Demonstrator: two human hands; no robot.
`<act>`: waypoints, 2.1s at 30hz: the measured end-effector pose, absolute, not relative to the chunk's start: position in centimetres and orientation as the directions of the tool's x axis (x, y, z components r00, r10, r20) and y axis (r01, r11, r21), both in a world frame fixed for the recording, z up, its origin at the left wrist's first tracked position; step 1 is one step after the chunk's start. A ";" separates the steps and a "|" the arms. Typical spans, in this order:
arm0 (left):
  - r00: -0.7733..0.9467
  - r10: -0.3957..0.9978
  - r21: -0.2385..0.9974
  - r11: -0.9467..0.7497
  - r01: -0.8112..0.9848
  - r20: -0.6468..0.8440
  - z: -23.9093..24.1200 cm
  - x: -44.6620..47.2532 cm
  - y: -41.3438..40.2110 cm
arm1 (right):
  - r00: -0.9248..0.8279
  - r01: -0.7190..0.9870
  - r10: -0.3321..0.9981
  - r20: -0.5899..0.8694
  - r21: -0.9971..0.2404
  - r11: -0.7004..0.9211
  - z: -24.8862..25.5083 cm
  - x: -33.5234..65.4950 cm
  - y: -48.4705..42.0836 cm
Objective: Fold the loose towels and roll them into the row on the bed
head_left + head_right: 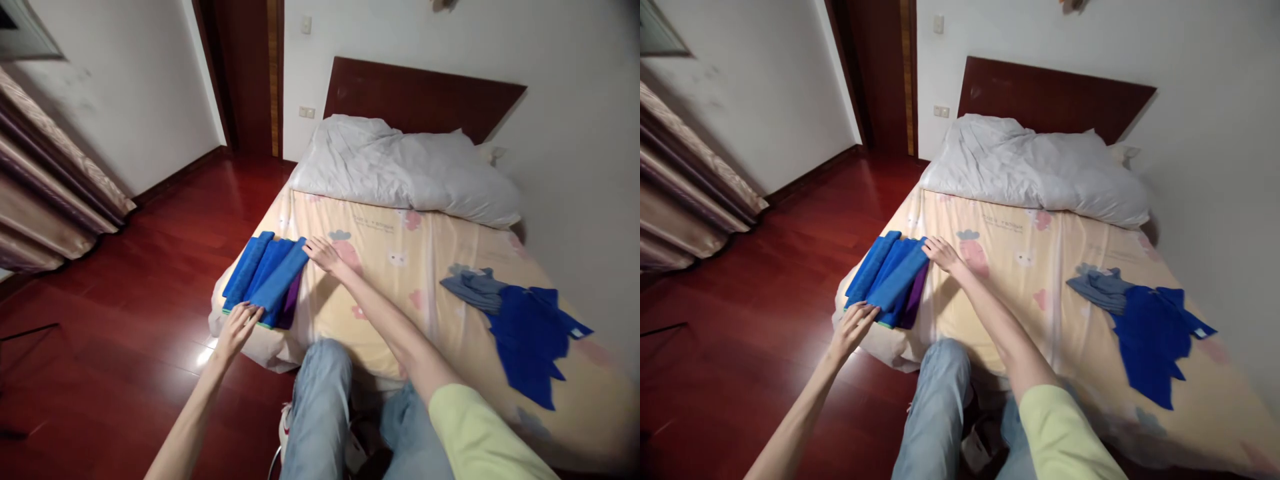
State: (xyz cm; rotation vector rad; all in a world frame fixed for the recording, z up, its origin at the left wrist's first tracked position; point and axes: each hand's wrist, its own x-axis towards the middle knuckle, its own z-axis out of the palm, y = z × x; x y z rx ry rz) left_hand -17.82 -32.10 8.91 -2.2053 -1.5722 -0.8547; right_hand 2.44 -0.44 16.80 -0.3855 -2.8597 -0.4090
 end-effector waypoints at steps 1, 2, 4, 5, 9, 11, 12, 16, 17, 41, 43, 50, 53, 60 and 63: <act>0.185 0.742 0.080 -0.306 0.949 0.644 9.1 -19.6 -32.5 | -0.942 0.263 0.194 0.276 0.242 0.934 17.1 -0.8 -0.3; 0.150 0.737 0.065 -0.256 0.965 0.659 9.1 -21.1 -32.8 | -0.946 0.233 0.162 0.281 0.242 0.942 17.2 -3.9 -0.2; 0.096 0.740 0.047 -0.170 0.984 0.666 8.8 -23.6 -33.1 | -0.959 0.176 0.110 0.261 0.247 0.953 17.0 -9.2 -0.3; 0.079 0.749 0.047 -0.146 0.988 0.658 8.4 -24.4 -33.2 | -0.965 0.160 0.099 0.244 0.245 0.956 16.6 -11.4 -0.4; 0.069 0.781 0.078 -0.149 0.986 0.621 5.6 -25.4 -32.6 | -0.962 0.218 0.181 0.206 0.173 0.961 14.0 -15.9 -0.4; 0.076 0.779 0.087 -0.165 0.982 0.622 4.0 -25.0 -31.9 | -0.956 0.260 0.235 0.174 0.134 0.956 12.5 -16.3 -0.1; 0.075 0.777 0.089 -0.167 0.982 0.625 3.2 -24.8 -31.5 | -0.954 0.277 0.258 0.151 0.123 0.953 11.7 -16.2 0.1; 0.019 0.794 0.128 -0.122 0.984 0.608 1.1 -24.3 -30.2 | -0.936 0.349 0.342 0.082 0.098 0.932 9.7 -15.9 0.9; -0.007 0.802 0.151 -0.104 0.983 0.597 1.0 -24.2 -30.1 | -0.930 0.365 0.361 0.065 0.083 0.927 9.5 -16.0 1.0; -0.089 0.958 0.445 -0.043 0.895 0.273 4.5 8.9 -43.0 | -0.200 0.713 0.950 0.239 -0.630 0.308 6.0 39.7 -39.2; -0.045 0.952 0.396 -0.083 0.914 0.304 5.1 9.1 -42.2 | -0.161 0.692 0.952 0.262 -0.658 0.298 7.3 38.6 -38.9; -0.029 0.942 0.282 -0.070 0.957 0.335 5.9 10.9 -43.0 | -0.062 0.575 0.928 0.367 -0.747 0.334 8.9 39.9 -36.7; -0.018 0.936 0.261 -0.079 0.962 0.351 6.5 11.6 -43.5 | -0.062 0.505 0.910 0.411 -0.774 0.383 9.0 40.9 -33.6; -0.103 0.946 0.278 0.014 0.961 0.309 6.9 13.0 -42.6 | 0.017 0.451 0.956 0.292 -0.856 0.253 7.6 45.0 -23.9; -0.161 0.955 0.286 0.086 0.954 0.249 6.6 13.0 -42.0 | 0.137 0.341 0.972 0.192 -0.930 0.136 6.2 47.8 -19.7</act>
